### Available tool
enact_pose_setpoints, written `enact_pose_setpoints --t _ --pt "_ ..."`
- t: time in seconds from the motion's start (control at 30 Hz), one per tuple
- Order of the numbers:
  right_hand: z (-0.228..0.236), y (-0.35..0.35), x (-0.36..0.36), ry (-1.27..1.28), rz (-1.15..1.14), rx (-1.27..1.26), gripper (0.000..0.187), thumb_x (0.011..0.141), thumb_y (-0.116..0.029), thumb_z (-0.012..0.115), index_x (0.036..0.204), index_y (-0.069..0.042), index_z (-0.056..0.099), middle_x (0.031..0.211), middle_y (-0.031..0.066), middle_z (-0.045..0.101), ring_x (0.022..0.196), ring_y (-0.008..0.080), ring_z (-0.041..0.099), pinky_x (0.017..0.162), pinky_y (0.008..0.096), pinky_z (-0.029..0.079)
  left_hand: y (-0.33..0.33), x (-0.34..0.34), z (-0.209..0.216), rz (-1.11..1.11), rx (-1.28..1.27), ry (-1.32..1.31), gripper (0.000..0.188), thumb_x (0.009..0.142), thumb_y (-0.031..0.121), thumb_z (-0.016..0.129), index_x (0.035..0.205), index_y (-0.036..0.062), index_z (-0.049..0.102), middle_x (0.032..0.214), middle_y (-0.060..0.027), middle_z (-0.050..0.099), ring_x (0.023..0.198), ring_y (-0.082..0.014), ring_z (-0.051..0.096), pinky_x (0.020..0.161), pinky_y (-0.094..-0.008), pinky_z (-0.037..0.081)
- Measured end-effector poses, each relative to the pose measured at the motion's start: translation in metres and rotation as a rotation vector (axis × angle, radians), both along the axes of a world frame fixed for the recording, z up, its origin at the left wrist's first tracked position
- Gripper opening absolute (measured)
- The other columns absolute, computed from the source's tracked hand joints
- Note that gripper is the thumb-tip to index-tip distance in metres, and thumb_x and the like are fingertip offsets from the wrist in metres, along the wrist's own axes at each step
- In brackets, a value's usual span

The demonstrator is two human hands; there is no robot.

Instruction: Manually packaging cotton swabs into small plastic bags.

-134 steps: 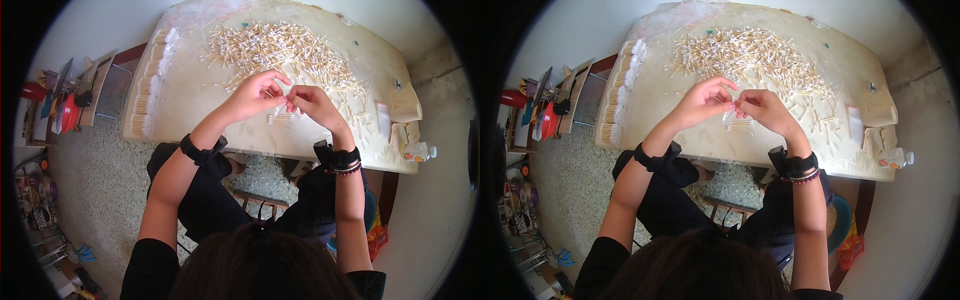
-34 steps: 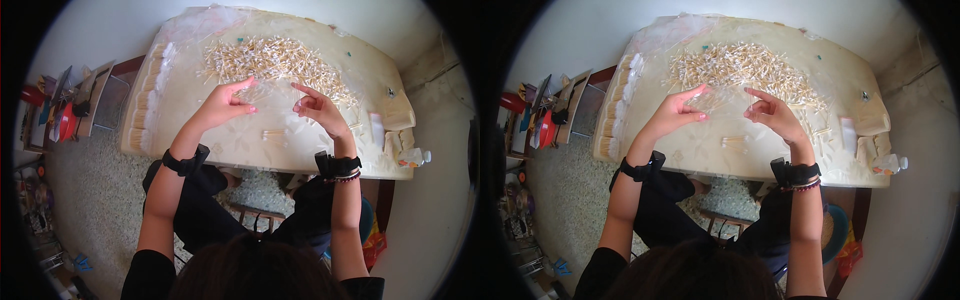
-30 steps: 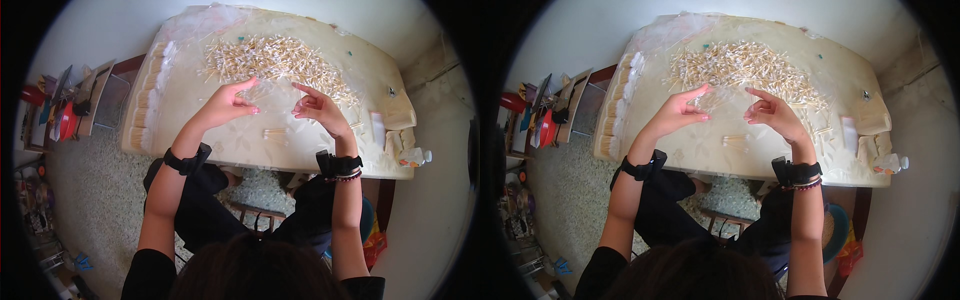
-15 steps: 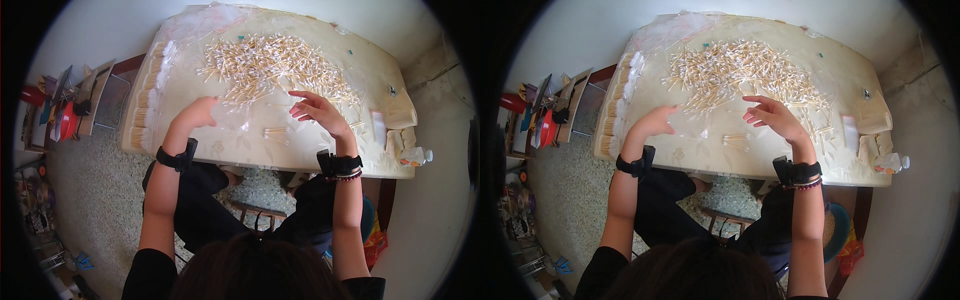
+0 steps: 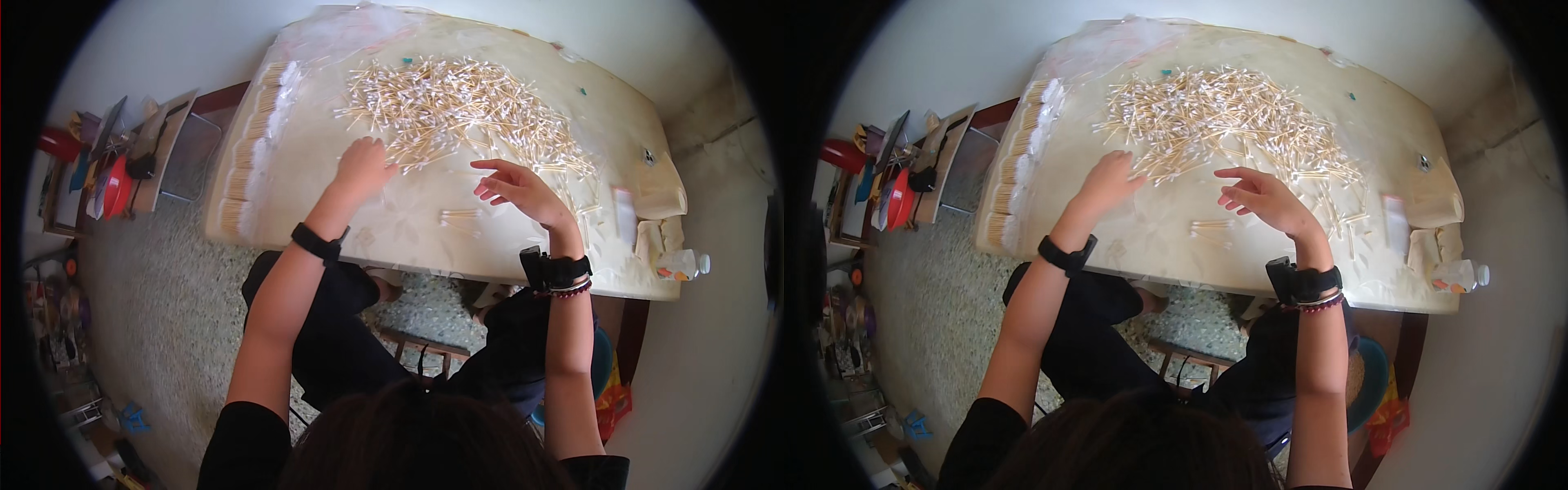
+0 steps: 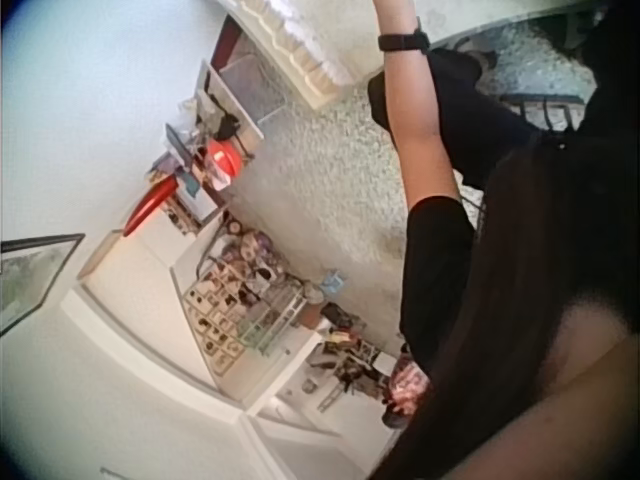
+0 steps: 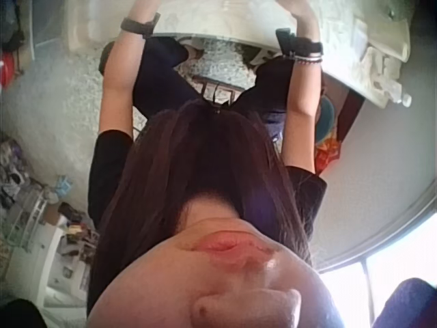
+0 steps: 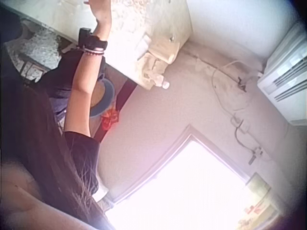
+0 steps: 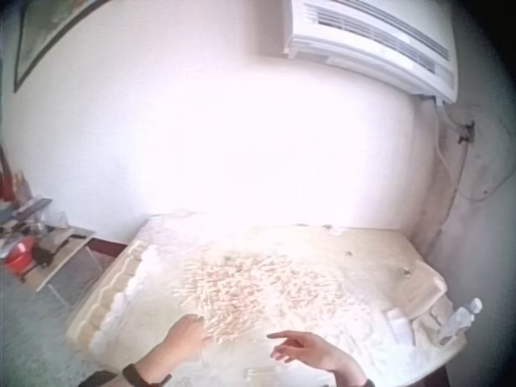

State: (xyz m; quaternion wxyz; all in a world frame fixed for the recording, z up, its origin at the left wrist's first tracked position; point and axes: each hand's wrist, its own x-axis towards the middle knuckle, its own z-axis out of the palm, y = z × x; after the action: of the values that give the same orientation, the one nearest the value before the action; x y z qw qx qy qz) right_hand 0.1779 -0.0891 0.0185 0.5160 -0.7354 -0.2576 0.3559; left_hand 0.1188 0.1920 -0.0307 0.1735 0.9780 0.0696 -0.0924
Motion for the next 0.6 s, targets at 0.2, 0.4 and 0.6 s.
enact_pose_setpoints --t 0.2,0.4,0.6 --pt "0.004 -0.002 -0.002 -0.019 0.021 0.001 0.034 0.089 -0.024 0.052 0.12 -0.009 0.053 0.087 0.0039 0.063 0.082 0.0109 0.057 0.075 0.0256 0.046 -0.047 0.0 -0.011 0.06 0.431 -0.157 0.051 0.073 0.04 0.063 0.098 -0.0034 0.058 0.102 -0.0192 0.053 0.098 -0.0342 0.051 0.08 -0.0418 0.043" --pt "0.008 -0.008 -0.003 -0.028 0.013 0.021 0.033 0.089 -0.022 0.052 0.12 -0.009 0.053 0.087 0.0039 0.062 0.082 0.0108 0.056 0.075 0.0256 0.045 -0.055 0.017 -0.021 0.096 0.245 -0.138 0.041 0.072 0.027 0.068 0.099 -0.0009 0.056 0.103 -0.013 0.053 0.098 -0.0285 0.052 0.079 -0.0402 0.045" --pt "0.013 -0.017 -0.002 -0.049 0.006 0.052 0.033 0.089 -0.022 0.052 0.119 -0.009 0.053 0.087 0.0038 0.062 0.081 0.0107 0.056 0.073 0.0254 0.045 -0.072 0.028 -0.039 -0.086 -0.016 -0.37 0.02 0.074 0.003 0.057 0.091 -0.0053 0.049 0.09 -0.0205 0.054 0.091 -0.0374 0.052 0.077 -0.0426 0.043"
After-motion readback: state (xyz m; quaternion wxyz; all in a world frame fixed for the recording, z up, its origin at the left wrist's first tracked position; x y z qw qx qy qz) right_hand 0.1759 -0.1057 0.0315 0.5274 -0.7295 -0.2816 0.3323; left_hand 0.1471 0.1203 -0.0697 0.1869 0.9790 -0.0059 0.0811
